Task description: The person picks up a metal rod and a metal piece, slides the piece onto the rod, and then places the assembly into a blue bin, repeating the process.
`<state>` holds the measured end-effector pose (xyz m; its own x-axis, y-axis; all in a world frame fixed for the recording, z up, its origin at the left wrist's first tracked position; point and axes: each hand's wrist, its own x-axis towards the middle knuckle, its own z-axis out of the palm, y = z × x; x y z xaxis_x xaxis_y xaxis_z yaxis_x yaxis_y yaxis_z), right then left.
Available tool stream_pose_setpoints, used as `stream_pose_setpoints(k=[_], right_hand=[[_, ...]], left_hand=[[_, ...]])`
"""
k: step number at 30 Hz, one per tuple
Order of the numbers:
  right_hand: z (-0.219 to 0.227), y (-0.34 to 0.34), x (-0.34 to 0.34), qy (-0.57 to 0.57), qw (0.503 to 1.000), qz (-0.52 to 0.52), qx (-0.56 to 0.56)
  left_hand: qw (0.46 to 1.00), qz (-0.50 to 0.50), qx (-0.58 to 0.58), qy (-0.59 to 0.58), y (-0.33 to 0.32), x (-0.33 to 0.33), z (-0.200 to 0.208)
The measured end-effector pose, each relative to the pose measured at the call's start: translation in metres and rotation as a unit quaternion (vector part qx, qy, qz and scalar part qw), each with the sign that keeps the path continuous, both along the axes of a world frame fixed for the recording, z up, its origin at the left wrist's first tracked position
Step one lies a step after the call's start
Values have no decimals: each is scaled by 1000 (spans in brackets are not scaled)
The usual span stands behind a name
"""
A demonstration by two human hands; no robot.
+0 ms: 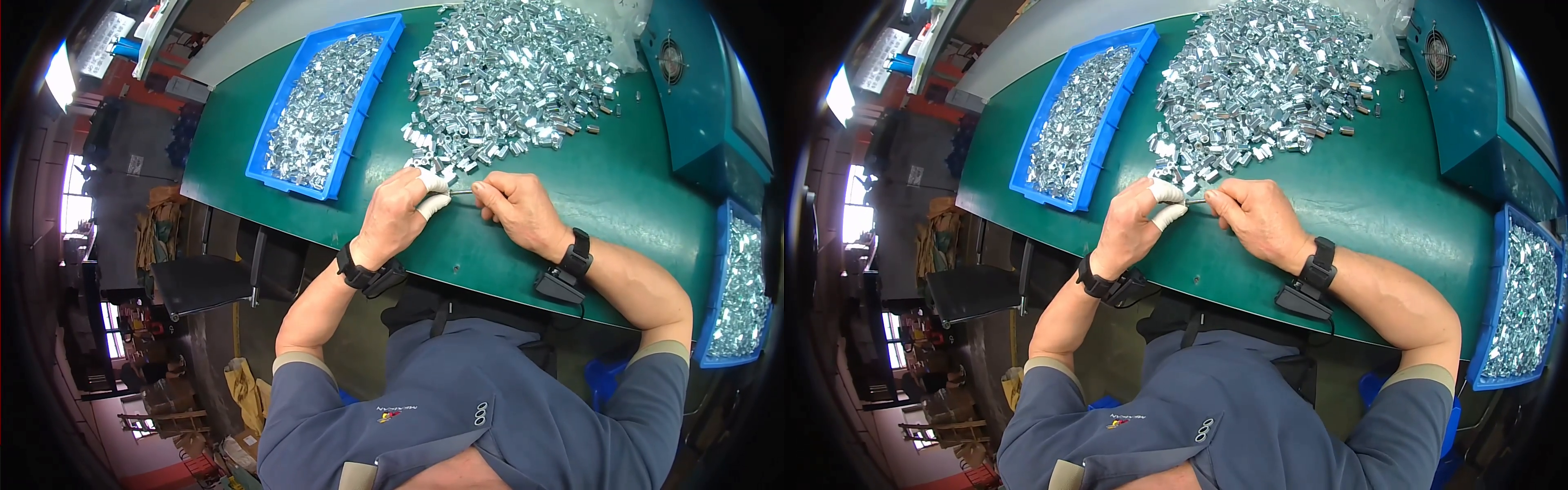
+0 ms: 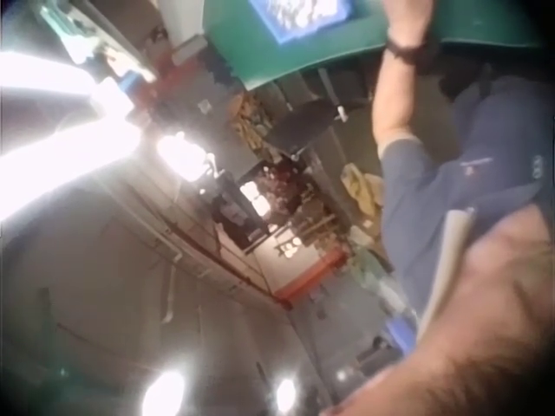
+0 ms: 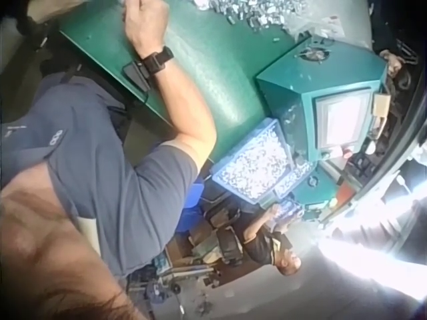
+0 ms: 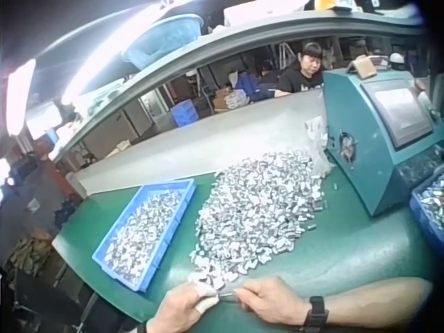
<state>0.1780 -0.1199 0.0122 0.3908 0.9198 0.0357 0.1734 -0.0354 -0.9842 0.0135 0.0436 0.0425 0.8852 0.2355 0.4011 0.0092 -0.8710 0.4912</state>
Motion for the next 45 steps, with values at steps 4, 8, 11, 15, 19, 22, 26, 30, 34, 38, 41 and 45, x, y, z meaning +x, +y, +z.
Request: stream_pose_setpoints(k=[4,8,11,15,19,22,26,30,34,38,41,45], right_hand=[[-2,-1,-1,-38,999,11,13],[-2,0,-1,-17,1000,11,17],[-6,1,-2,13,1000,9,23],[-4,2,-2,34,999,-1,33],[-6,2,0,0,999,-23,27],[-3,1,2,-11,1000,-17,-4],[5,-3,2,-6,1000,1,-22],[0,-1,3,37,999,-24,-21],[-2,2,5,78,996,-38,-1],[1,1,3,74,997,-36,-2],[1,1,5,89,995,-38,-8],[1,1,3,84,996,-35,-7]], left_hand=[[999,-25,-13,-22,-10,6,1],[999,-15,-44,-20,-10,8,-3],[997,-1,-78,-18,-11,7,-5],[996,-2,-85,3,-13,5,-8],[999,8,-33,-14,-19,8,-9],[999,22,-29,-26,-24,8,-12],[998,21,-18,-56,-27,5,-7],[999,24,-8,-37,-17,-3,1],[992,111,59,-33,32,-31,10],[962,249,105,-47,112,-57,29],[939,262,219,-33,123,-49,43],[987,77,137,37,77,-22,19]])
